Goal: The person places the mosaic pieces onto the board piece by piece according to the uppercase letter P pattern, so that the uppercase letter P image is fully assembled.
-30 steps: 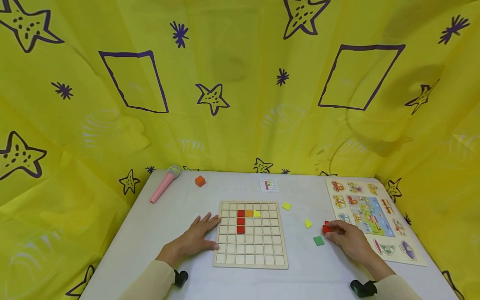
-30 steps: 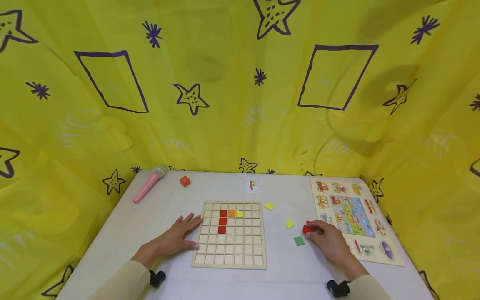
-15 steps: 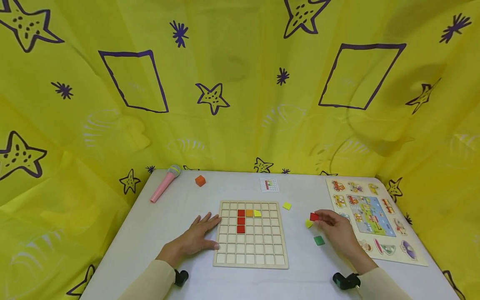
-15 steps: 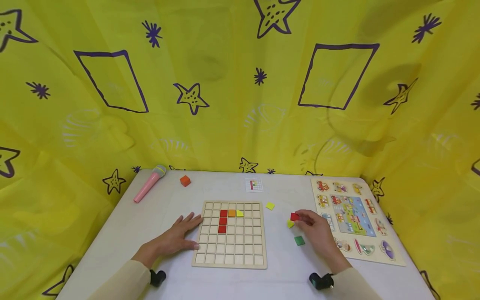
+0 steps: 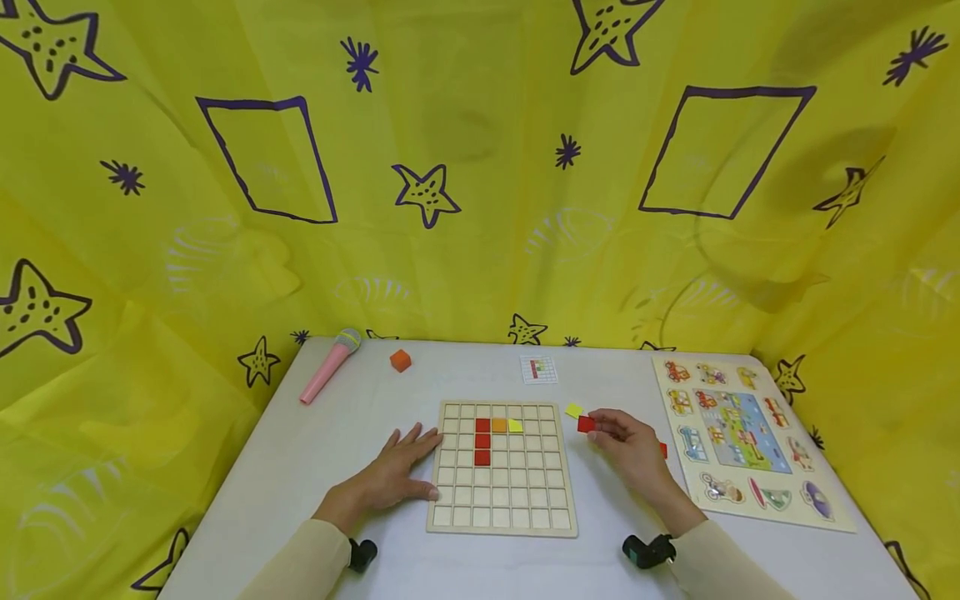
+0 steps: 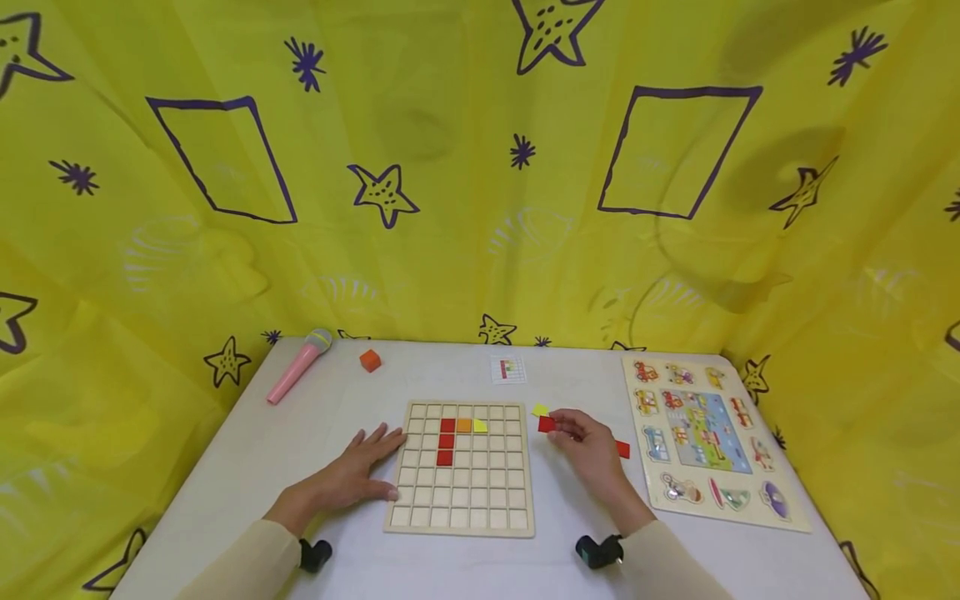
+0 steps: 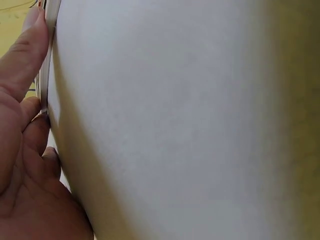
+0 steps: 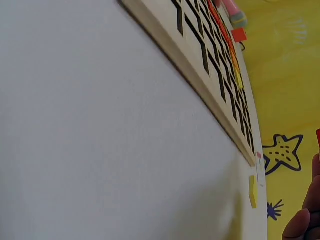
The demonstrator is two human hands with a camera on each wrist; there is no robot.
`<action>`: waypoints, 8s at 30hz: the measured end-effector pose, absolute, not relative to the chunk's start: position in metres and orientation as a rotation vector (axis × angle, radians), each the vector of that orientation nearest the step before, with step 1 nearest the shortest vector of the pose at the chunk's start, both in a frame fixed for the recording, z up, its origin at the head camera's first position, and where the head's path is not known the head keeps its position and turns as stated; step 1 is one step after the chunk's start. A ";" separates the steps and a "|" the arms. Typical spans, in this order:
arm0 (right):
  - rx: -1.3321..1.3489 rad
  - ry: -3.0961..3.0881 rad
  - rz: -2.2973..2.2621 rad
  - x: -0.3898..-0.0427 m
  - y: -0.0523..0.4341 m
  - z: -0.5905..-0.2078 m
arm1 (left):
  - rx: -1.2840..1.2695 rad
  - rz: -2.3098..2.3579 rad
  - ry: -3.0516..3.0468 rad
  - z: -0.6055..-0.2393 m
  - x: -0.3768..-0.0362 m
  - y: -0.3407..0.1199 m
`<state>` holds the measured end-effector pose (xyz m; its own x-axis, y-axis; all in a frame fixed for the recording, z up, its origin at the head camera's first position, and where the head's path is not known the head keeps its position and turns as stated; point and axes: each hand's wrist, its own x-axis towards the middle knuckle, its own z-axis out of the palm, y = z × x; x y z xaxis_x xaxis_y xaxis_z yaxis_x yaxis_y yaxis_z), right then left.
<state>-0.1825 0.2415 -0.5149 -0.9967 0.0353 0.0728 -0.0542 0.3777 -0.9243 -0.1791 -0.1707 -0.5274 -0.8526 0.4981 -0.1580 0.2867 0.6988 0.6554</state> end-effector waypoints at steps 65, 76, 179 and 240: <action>0.394 -2.760 1.498 -0.158 0.104 -0.542 | 0.516 0.921 2.597 -0.529 -0.178 -0.167; 0.410 -2.820 1.380 -0.157 0.101 -0.540 | 0.538 0.921 2.596 -0.527 -0.177 -0.168; 0.106 -2.835 1.467 -0.182 0.326 -0.494 | 0.613 0.931 2.607 -0.530 -0.176 -0.169; 0.084 -2.990 1.094 -0.182 0.339 -0.518 | 0.574 0.940 2.602 -0.528 -0.174 -0.168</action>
<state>-0.1822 0.3390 -0.5177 -0.9976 -0.0646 -0.0229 -0.0345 0.7626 -0.6459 -0.1744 -0.1681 -0.5276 -0.8698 0.4686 -0.1545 0.2618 0.7036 0.6606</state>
